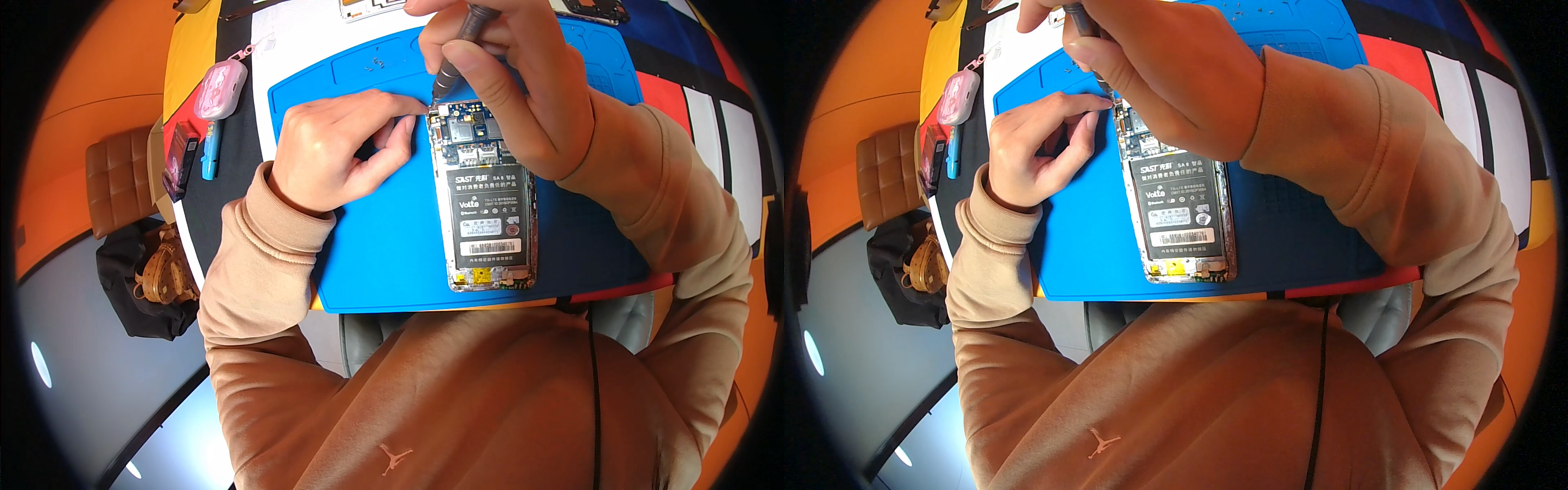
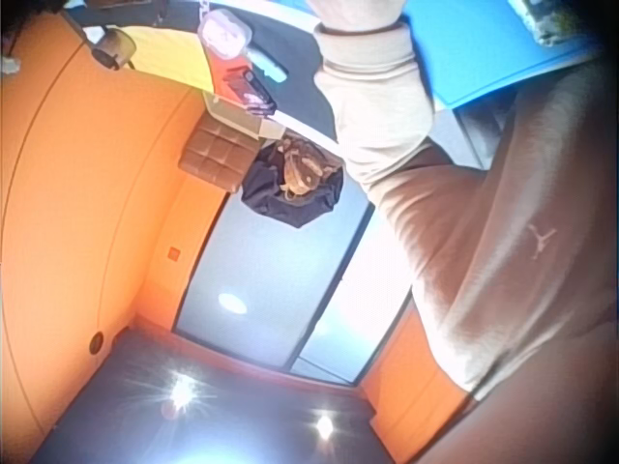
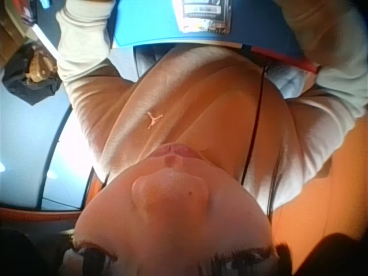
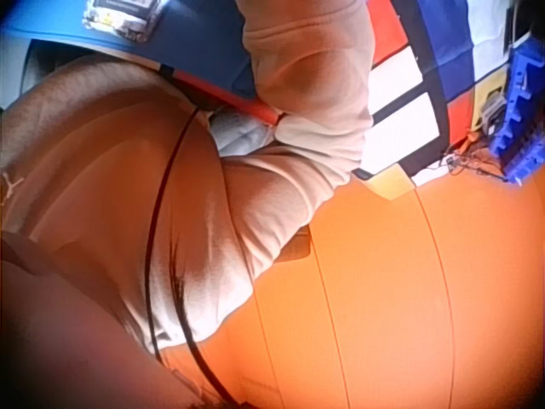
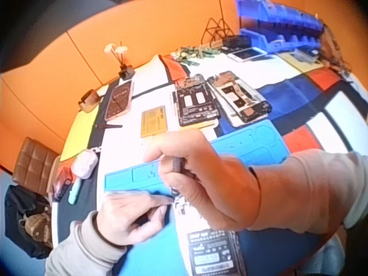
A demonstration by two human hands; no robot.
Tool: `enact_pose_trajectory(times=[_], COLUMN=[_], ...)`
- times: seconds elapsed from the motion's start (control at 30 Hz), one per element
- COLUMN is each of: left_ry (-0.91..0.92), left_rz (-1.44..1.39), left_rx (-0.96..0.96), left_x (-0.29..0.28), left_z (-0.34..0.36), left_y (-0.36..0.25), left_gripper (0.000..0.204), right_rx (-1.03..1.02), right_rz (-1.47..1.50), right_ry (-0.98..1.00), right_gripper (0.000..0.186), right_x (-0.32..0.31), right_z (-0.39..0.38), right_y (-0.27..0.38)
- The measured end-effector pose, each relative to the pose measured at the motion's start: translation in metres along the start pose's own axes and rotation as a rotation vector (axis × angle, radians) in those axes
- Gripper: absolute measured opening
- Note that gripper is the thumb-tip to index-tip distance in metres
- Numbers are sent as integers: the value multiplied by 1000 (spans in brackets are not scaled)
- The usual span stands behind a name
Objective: The person uses a screwdriver to remove and install screws on a disassembled smartphone placed on a blue mat. They repeatedly pick up screws, align them, and tighten them into the device while handling the phone and screwdriver with both hands.
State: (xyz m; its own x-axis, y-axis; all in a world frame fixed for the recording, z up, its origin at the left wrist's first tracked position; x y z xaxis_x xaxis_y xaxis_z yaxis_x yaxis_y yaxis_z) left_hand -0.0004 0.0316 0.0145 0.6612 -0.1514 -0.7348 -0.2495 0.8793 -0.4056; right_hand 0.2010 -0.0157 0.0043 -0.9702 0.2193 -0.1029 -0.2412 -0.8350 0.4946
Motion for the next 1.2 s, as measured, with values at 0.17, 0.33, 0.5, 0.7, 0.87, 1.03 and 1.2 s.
enact_pose_trajectory(times=[0.17, 0.33, 0.5, 0.7, 0.87, 1.03, 1.2], left_ry=[5, -2, -1, -12, 14, 17, 13], left_rz=[3, -6, 14, 1, 24, 5, 12], left_rx=[-6, -14, 8, 37, 39, 80, 141], left_x=[0, 0, -1, -1, -1, -2, -2], left_z=[0, 0, 0, 1, 1, 1, 1], left_y=[0, 0, -1, 0, 0, 1, 1], left_gripper=[7, 7, 8, 9, 14, 22, 24], right_rx=[-35, 25, 93, -314, -75, -126, -80], right_rz=[-7, 15, 8, -186, -277, -195, -80], right_ry=[-10, -13, 43, 13, 193, 150, 105], right_gripper=[31, 31, 32, 39, 33, 29, 28], right_x=[1, 0, 6, 14, -1, 0, 7], right_z=[1, -4, -4, 20, 30, 30, 24], right_y=[-2, -2, -4, -8, 1, -3, -12])
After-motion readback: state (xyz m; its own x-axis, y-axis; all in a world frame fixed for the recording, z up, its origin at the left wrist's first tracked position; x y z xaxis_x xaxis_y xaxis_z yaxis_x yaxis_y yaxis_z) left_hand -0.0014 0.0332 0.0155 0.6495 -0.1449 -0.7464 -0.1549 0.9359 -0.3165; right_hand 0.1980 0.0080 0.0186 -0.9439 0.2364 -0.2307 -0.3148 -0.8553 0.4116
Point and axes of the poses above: each hand's wrist, its own z-axis towards the middle knuckle, its own x-axis out of the palm, y = z × x, the point moved 1 cm from there along z, towards the middle knuckle, and after that the axes turned 14 degrees about -y, right-handed, at the moved point
